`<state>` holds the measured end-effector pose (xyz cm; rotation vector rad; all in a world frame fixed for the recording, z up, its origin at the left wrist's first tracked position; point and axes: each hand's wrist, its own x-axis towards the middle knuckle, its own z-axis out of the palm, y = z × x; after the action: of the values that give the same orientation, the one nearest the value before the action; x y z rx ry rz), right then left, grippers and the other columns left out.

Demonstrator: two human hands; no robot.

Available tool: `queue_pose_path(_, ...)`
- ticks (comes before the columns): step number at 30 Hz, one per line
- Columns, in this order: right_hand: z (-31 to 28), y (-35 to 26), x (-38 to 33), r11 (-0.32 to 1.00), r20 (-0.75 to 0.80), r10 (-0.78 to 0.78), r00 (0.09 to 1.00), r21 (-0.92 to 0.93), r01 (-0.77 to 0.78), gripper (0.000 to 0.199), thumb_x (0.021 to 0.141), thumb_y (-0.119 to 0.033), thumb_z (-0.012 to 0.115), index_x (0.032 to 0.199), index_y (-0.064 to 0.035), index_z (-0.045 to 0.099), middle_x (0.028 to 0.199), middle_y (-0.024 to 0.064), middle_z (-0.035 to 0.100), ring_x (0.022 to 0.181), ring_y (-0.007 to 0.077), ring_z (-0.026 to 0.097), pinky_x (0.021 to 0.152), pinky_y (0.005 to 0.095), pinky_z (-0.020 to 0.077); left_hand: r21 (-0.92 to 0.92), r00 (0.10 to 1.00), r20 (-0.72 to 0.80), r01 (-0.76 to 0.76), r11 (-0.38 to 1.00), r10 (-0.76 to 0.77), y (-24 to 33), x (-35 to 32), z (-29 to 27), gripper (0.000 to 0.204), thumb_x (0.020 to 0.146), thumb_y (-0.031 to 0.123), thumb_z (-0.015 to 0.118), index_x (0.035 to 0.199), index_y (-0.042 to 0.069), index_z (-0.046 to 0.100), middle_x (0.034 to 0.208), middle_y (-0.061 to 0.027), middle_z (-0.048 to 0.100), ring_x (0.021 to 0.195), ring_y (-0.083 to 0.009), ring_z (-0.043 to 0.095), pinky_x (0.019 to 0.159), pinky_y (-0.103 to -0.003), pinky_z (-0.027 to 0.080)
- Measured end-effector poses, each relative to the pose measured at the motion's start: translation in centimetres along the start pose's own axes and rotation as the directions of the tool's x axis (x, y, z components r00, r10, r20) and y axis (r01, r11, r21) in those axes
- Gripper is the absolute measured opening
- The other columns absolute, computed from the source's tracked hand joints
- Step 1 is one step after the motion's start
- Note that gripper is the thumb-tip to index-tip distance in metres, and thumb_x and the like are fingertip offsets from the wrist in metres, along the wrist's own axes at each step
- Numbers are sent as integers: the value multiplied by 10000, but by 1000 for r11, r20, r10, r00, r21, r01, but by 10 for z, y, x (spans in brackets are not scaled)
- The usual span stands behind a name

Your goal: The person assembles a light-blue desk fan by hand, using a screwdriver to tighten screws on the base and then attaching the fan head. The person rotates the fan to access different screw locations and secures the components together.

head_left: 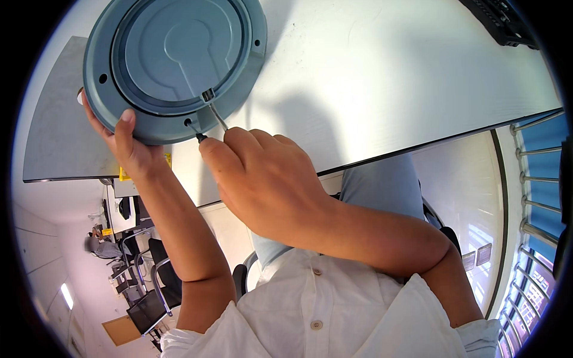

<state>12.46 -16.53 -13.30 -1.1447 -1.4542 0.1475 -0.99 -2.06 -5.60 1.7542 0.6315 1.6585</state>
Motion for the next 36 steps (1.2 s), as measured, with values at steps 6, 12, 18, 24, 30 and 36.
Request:
queue_pose_path(6, -4, 4, 1, 998, 36, -37, 999, -51, 39, 361, 695, -76, 630, 1038, -18, 533, 764, 56, 499, 626, 196, 536, 517, 324, 425, 19, 1000, -13, 10, 1000, -10, 1, -4, 0, 900, 590, 106, 679, 1405, 90, 296, 1281, -155, 460, 1178, -311, 496, 1013, -443, 450)
queue_pose_path(12, 1, 4, -1, 991, 92, 8, 996, -134, 4, 325, 803, -169, 625, 1059, -14, 500, 672, 35, 543, 541, 215, 553, 475, 330, 411, 14, 1000, -16, -9, 1000, 10, 0, -4, -1, 883, 604, 97, 684, 1398, 88, 298, 1286, -162, 452, 1179, -318, 494, 1006, -448, 456)
queue_pose_path(18, -13, -15, 10, 930, 422, 321, 848, 31, -367, 345, 825, -152, 604, 1083, -21, 416, 671, 48, 557, 556, 248, 568, 461, 366, 411, -23, 999, -40, -2, 1000, 1, 2, -11, 1, 869, 614, 79, 667, 1398, 108, 292, 1296, -154, 446, 1181, -313, 492, 998, -466, 459)
queue_pose_path(24, 1, -6, -5, 989, 72, 82, 994, -130, -72, 306, 757, -86, 624, 977, -39, 416, 798, 84, 565, 686, 232, 579, 440, 364, 378, -23, 999, -34, -2, 1000, 1, 1, -11, 0, 871, 607, 79, 658, 1397, 117, 293, 1301, -144, 445, 1180, -301, 495, 999, -450, 458)
queue_pose_path(30, 1, -2, -2, 980, 73, 89, 993, -186, -74, 297, 793, -213, 674, 890, -59, 440, 598, 34, 513, 512, 194, 528, 443, 335, 377, -17, 998, -53, -15, 1000, 14, 1, -13, 2, 883, 599, 95, 661, 1400, 111, 289, 1308, -140, 441, 1190, -291, 485, 997, -433, 457)
queue_pose_path(36, -6, -1, 10, 951, 121, 82, 989, -307, -41, 319, 785, -278, 680, 825, -81, 432, 536, -1, 446, 472, 146, 449, 429, 310, 282, 1, 997, -75, 4, 1000, -4, 2, -18, 1, 863, 615, 96, 644, 1401, 103, 287, 1312, -141, 439, 1189, -293, 484, 1010, -424, 443)
